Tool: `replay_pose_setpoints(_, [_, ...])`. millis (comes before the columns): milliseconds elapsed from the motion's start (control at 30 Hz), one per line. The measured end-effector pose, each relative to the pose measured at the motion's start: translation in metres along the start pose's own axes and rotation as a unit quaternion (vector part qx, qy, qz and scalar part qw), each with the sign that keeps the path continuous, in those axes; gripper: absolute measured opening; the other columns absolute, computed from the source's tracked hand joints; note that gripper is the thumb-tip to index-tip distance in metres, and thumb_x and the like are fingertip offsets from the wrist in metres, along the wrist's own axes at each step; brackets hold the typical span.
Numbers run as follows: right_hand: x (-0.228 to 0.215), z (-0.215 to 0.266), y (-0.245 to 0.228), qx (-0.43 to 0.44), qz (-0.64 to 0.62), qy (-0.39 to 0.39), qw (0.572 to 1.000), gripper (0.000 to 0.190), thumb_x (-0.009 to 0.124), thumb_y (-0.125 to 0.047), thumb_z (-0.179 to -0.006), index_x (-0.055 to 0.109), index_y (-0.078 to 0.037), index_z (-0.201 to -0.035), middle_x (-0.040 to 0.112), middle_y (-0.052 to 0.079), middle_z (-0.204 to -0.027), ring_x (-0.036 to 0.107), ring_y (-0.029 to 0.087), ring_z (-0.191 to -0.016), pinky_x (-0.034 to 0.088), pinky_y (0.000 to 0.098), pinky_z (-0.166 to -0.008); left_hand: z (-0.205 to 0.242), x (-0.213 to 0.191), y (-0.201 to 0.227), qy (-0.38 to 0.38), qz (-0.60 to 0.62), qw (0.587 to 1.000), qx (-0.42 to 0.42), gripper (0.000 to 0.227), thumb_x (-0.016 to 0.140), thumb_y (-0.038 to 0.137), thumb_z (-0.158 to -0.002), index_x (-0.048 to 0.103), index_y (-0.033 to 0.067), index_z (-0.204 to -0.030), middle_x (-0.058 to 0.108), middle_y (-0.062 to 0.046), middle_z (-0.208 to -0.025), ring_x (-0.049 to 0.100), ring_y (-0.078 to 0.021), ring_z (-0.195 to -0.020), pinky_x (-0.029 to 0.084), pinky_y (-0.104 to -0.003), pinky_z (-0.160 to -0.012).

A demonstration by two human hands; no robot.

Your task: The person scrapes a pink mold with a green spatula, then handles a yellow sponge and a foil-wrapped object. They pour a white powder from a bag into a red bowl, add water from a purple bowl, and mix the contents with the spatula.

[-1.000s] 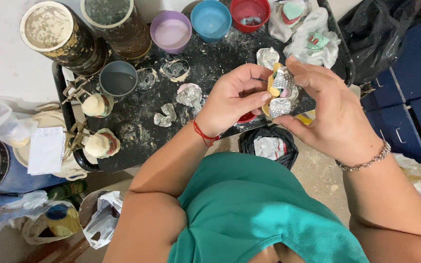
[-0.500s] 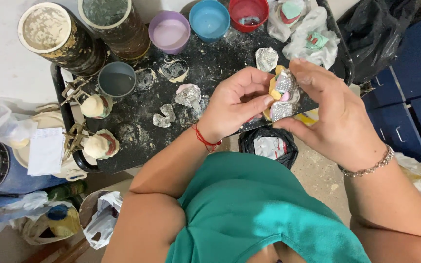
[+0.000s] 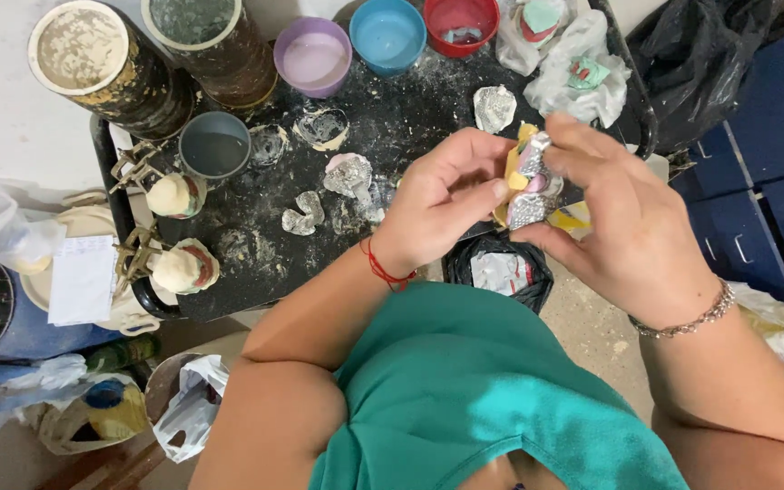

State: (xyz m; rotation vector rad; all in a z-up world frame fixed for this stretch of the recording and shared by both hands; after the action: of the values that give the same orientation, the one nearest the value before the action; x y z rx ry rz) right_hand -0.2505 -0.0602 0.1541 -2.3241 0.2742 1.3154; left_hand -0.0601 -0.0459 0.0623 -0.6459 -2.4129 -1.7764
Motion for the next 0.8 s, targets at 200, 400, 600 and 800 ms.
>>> replay_pose_setpoints(200, [0.016, 0.016, 0.010, 0.072, 0.070, 0.060, 0.993, 0.057, 0.088, -0.031, -0.093, 0.058, 0.008, -0.121, 0.058, 0.029, -0.153, 0.043, 0.044, -0.152, 0.040, 0.0523, -0.128, 0.007, 0.028, 0.019, 0.042, -0.006, 0.999, -0.012, 0.076, 0.082, 0.015, -0.091, 0.041, 0.0052, -0.155, 0.060, -0.010, -0.143, 0.060, -0.0149, -0.128, 0.052, -0.032, -0.114])
replay_pose_setpoints(400, [0.007, 0.011, 0.009, 0.063, -0.178, 0.100, 0.977, 0.087, 0.079, -0.022, -0.085, 0.030, 0.009, -0.151, 0.039, 0.036, -0.159, 0.034, 0.044, -0.159, 0.035, 0.0579, -0.137, 0.005, 0.015, 0.014, 0.088, -0.150, 0.985, -0.005, 0.058, 0.081, 0.010, -0.087, 0.058, 0.0107, -0.139, 0.071, -0.001, -0.129, 0.066, -0.0085, -0.111, 0.056, -0.027, -0.101])
replay_pose_setpoints(600, [0.019, 0.017, 0.027, 0.189, -0.321, 0.098, 0.923, 0.063, 0.077, -0.014, -0.089, 0.053, 0.004, -0.145, 0.065, 0.019, -0.136, 0.063, 0.023, -0.125, 0.050, 0.0352, -0.116, 0.005, 0.013, 0.031, 0.008, -0.330, 0.941, 0.073, 0.058, 0.082, 0.020, -0.090, 0.057, 0.0143, -0.142, 0.070, -0.006, -0.138, 0.074, -0.0230, -0.121, 0.057, -0.035, -0.108])
replay_pose_setpoints(800, [0.022, 0.023, 0.026, 0.204, -0.345, 0.135, 0.906, 0.050, 0.079, -0.009, -0.091, 0.061, 0.002, -0.136, 0.066, 0.015, -0.125, 0.065, 0.021, -0.114, 0.054, 0.0310, -0.106, 0.006, 0.014, 0.035, 0.001, -0.386, 0.916, 0.110, 0.051, 0.076, 0.026, -0.095, 0.059, 0.0186, -0.141, 0.073, -0.003, -0.114, 0.071, -0.0240, -0.099, 0.054, -0.035, -0.096])
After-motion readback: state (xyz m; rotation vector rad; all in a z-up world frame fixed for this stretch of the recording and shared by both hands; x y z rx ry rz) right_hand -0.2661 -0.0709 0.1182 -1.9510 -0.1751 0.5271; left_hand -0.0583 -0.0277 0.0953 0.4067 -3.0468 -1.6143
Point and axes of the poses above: each hand's wrist, its own z-axis away from the middle knuckle, its own x-axis out of the palm, y = z × x, the point moved 2 cm from there along -z, towards the middle knuckle
